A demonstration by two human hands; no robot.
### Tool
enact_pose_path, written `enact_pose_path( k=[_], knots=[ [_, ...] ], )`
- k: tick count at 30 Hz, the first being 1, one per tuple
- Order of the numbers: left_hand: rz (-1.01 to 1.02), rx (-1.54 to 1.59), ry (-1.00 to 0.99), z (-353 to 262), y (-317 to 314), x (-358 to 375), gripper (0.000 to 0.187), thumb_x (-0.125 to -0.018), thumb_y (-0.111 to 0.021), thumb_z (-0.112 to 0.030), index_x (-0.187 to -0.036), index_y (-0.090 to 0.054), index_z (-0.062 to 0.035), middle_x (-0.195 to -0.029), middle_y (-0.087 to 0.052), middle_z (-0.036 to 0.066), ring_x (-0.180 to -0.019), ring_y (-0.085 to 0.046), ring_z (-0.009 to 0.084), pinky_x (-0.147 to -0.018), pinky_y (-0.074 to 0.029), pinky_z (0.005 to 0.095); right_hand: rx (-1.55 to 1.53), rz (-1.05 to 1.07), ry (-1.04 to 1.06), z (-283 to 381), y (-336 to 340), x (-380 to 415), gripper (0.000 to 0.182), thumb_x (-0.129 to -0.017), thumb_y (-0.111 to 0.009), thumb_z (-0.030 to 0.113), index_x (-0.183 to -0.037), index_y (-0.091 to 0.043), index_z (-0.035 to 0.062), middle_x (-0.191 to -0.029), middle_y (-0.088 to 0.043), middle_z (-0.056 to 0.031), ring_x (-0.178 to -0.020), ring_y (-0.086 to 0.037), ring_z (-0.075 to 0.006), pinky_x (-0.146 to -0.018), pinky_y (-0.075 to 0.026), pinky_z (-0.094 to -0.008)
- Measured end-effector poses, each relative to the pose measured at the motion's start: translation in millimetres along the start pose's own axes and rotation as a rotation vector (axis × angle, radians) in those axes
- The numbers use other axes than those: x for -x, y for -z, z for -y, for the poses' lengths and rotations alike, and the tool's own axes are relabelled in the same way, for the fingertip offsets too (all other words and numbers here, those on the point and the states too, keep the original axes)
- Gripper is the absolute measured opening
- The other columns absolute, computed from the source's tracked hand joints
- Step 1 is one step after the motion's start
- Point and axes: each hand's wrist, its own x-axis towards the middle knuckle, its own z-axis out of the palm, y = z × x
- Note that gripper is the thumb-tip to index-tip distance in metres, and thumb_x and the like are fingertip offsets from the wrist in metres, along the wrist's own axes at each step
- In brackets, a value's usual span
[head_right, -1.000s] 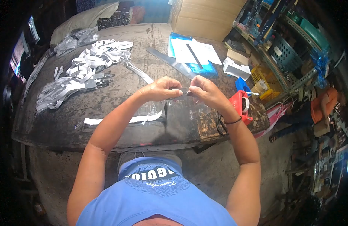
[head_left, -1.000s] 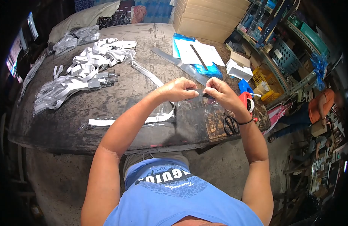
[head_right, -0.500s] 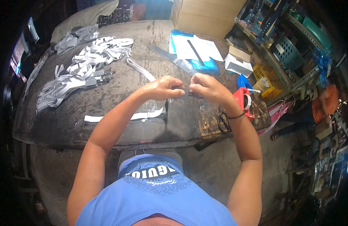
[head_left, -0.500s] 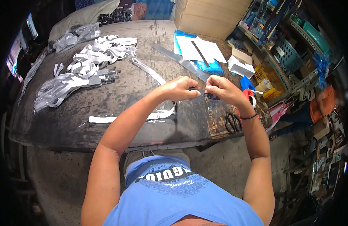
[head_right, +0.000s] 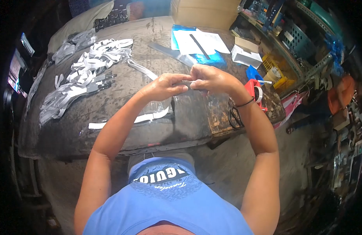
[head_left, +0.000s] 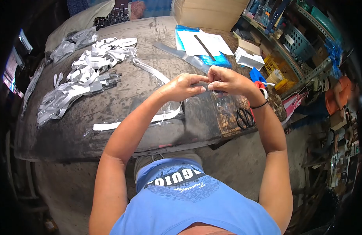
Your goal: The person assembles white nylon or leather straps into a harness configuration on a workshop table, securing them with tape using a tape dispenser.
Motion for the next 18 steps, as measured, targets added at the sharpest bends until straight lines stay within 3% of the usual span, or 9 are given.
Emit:
enact_pose_path(
  k=[2,5,15,18],
  knots=[
    [0.026,-0.039,0.041,-4.0,2.5,1.9,0.042,-0.095,-0.064,-0.024,-0.133,-0.058,-0.0081,-0.106,-0.069,0.008,-0.096,-0.059,0.0106,-0.085,-0.049,0.0295,-0.03,0.046,0.03,-3.3,7.1,-1.4,0.021,-0.092,-0.065,0.016,-0.099,-0.048,0.0078,-0.078,-0.056,0.0012,-0.063,-0.053,-0.0049,-0.052,-0.046,-0.0218],
    [0.045,0.02,0.061,4.3,4.3,-0.2,0.039,-0.095,-0.063,-0.023,-0.132,-0.059,-0.0088,-0.1,-0.069,0.005,-0.09,-0.057,0.0079,-0.082,-0.048,0.0268,0.006,0.109,-0.122,2.0,14.1,-0.4,0.023,-0.09,-0.066,0.018,-0.1,-0.048,0.0093,-0.083,-0.066,-0.0038,-0.062,-0.062,-0.0096,-0.051,-0.047,-0.023],
    [-0.052,0.124,-0.013,10.7,0.2,1.9,0.038,-0.095,-0.063,-0.022,-0.13,-0.06,-0.0078,-0.095,-0.066,0.001,-0.084,-0.054,0.0063,-0.074,-0.047,0.0253,-0.045,0.124,-0.026,-10.8,19.1,-13.4,0.025,-0.09,-0.068,0.02,-0.099,-0.048,0.0081,-0.083,-0.065,-0.0031,-0.058,-0.06,-0.0096,-0.051,-0.048,-0.0222],
    [0.003,0.1,0.078,8.9,7.0,0.9,0.037,-0.095,-0.063,-0.022,-0.13,-0.06,-0.0065,-0.095,-0.064,0.0,-0.082,-0.053,0.006,-0.073,-0.047,0.0246,-0.096,0.151,-0.018,-10.4,16.2,-8.4,0.023,-0.093,-0.065,0.024,-0.102,-0.051,0.0081,-0.084,-0.065,-0.0023,-0.058,-0.06,-0.0081,-0.052,-0.048,-0.0216]
  ],
)
